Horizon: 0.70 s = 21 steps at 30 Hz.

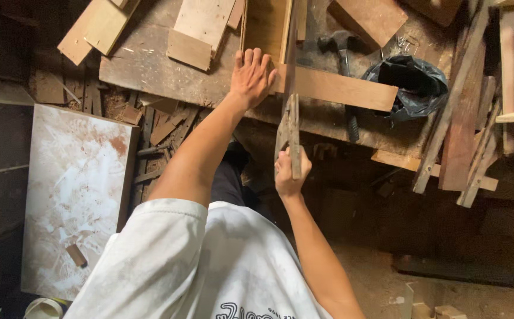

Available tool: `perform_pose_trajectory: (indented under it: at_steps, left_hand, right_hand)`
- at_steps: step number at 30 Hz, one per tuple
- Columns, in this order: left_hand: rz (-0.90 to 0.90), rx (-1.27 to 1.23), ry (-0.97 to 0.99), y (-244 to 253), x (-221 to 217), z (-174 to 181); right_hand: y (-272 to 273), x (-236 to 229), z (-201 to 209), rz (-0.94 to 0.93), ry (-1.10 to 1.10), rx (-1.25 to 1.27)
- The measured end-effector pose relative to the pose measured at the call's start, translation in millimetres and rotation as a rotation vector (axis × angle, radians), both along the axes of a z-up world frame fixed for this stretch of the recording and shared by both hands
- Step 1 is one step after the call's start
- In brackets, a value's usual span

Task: The person assembles a small wooden box by cutting planks with a hand saw, aligning them, and nailing them together with a hammer. The person repeatedly measures, cuts, and fastens pieces to form the box structure.

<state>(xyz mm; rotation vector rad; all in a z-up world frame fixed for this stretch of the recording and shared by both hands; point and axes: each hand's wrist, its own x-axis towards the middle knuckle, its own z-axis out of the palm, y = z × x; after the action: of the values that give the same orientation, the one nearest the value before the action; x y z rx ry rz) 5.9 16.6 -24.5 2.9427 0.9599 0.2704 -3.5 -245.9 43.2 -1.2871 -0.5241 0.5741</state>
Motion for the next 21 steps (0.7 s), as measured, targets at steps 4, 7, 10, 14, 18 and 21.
perform_pose_trajectory:
  at_steps: [4, 7, 10, 14, 18, 21]
  left_hand:
    - [0.010, -0.047, -0.006, -6, -4, 0]
    - [-0.003, 0.037, 0.001, -6, -4, 1]
    - [0.010, -0.037, 0.109, -5, -1, 3]
    - [-0.016, -0.004, 0.021, -3, -3, 11]
    - [0.018, -0.132, 0.028, 16, -4, 16]
    - [0.054, 0.057, -0.149, 32, -11, 19]
  right_hand:
    - [-7, -6, -6, -0.016, 0.069, 0.022]
    - [-11, -5, -13, 0.004, 0.095, 0.048]
    - [-18, -9, -20, -0.020, 0.051, 0.061]
    - [-26, -1, -20, -0.127, 0.016, 0.060]
    - [-29, 37, -18, -0.268, -0.397, -0.063]
    - [-16, 74, -17, -0.369, -0.484, -0.155]
